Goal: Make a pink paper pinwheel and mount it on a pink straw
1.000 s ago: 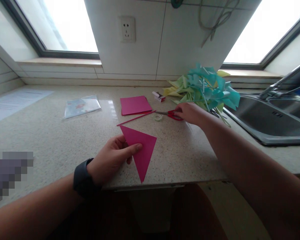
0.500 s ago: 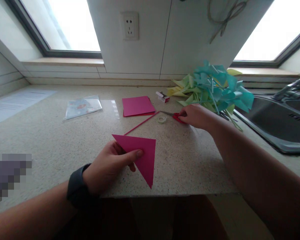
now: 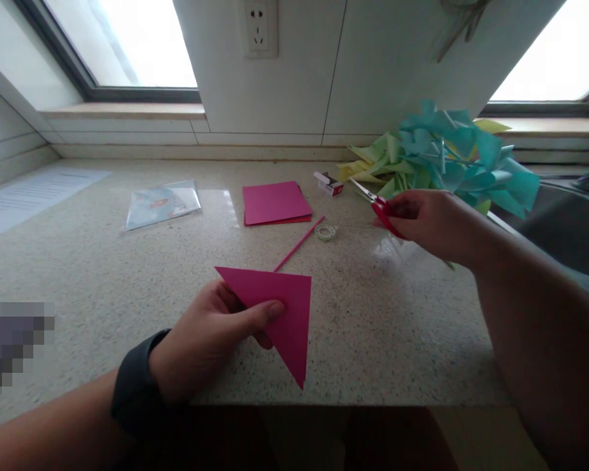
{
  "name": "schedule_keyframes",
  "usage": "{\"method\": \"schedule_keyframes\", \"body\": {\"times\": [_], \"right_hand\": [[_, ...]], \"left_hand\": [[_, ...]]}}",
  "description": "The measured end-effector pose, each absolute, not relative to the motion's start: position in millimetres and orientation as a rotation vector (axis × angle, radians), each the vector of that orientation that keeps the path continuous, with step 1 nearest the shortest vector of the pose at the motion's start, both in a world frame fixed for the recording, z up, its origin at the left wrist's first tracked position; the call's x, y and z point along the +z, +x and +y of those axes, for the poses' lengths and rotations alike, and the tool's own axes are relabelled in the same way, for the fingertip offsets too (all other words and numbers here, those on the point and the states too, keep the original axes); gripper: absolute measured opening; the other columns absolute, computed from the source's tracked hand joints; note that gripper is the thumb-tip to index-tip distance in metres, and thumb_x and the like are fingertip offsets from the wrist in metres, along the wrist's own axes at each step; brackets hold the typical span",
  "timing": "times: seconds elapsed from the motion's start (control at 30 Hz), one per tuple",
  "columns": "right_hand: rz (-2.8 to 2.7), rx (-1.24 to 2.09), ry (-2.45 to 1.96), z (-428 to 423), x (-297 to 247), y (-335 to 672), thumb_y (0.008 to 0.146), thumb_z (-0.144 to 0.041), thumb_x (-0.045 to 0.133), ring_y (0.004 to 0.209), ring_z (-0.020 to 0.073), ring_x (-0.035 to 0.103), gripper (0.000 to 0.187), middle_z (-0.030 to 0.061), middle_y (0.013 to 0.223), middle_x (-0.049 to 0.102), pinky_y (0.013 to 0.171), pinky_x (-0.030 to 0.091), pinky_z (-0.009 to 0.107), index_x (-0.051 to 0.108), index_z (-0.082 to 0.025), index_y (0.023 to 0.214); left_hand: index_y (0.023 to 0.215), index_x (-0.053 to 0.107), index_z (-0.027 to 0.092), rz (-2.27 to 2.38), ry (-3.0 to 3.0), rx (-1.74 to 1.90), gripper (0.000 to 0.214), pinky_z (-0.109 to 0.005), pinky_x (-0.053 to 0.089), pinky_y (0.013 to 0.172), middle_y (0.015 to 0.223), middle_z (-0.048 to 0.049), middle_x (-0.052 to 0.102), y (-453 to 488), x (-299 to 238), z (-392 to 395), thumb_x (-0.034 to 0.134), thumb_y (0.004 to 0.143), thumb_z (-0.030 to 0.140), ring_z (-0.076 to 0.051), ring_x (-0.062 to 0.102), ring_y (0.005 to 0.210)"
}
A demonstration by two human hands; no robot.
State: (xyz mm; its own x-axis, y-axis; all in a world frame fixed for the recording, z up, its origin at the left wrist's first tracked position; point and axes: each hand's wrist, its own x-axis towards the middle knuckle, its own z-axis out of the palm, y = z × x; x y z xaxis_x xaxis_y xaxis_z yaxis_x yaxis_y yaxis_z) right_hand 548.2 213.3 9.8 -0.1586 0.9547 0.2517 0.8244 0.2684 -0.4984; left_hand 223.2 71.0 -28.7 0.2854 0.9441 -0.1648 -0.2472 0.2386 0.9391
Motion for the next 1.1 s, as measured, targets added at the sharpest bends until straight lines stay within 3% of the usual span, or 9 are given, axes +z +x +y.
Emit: {"method": "schedule_keyframes", "body": {"times": [0.2, 0.3, 0.6, 1.1], "right_hand": [[-1.993, 0.916, -1.351, 162, 8, 488, 0.082, -0.062, 0.068, 0.051, 0.0139, 0.050, 0.040, -0.0001, 0.060, 0.058, 0.045, 0.037, 0.028, 0.062, -0.023, 0.076], [-2.187, 1.023, -1.189, 137, 9, 470, 0.086, -0.060, 0.065, 0.054, 0.0131, 0.046, 0.041, -0.0015, 0.063, 0.053, 0.046, 0.036, 0.027, 0.056, -0.023, 0.073], [-2.459, 0.928, -1.020, 129, 4, 466, 0.087, -0.047, 0.068, 0.050, 0.0090, 0.042, 0.034, -0.0045, 0.061, 0.051, 0.046, 0.032, 0.023, 0.049, -0.021, 0.075], [-2.443, 0.784, -0.978, 128, -6, 466, 0.085, -0.043, 0.072, 0.044, 0.0068, 0.041, 0.033, -0.0062, 0.056, 0.050, 0.041, 0.028, 0.020, 0.051, -0.020, 0.075]], "left_hand": [[0.082, 0.079, 0.018, 0.947, 0.922, 1.044, 0.014, -0.020, 0.057, 0.059, 0.076, -0.0026, 0.079, 222, -31, 71, 0.084, 0.080, 0.030, -0.013, 0.069, 0.062], [0.089, 0.079, 0.017, 0.999, 0.897, 1.090, 0.018, -0.023, 0.059, 0.063, 0.083, -0.0042, 0.080, 224, -30, 72, 0.085, 0.078, 0.030, -0.015, 0.071, 0.068], [0.085, 0.080, 0.018, 1.048, 0.821, 1.169, 0.012, -0.019, 0.058, 0.062, 0.080, -0.0021, 0.080, 231, -22, 72, 0.084, 0.079, 0.028, -0.013, 0.070, 0.066], [0.082, 0.082, 0.021, 1.115, 0.780, 1.140, 0.014, -0.017, 0.059, 0.060, 0.076, -0.0019, 0.080, 231, -21, 69, 0.087, 0.075, 0.032, -0.012, 0.069, 0.062]]}}
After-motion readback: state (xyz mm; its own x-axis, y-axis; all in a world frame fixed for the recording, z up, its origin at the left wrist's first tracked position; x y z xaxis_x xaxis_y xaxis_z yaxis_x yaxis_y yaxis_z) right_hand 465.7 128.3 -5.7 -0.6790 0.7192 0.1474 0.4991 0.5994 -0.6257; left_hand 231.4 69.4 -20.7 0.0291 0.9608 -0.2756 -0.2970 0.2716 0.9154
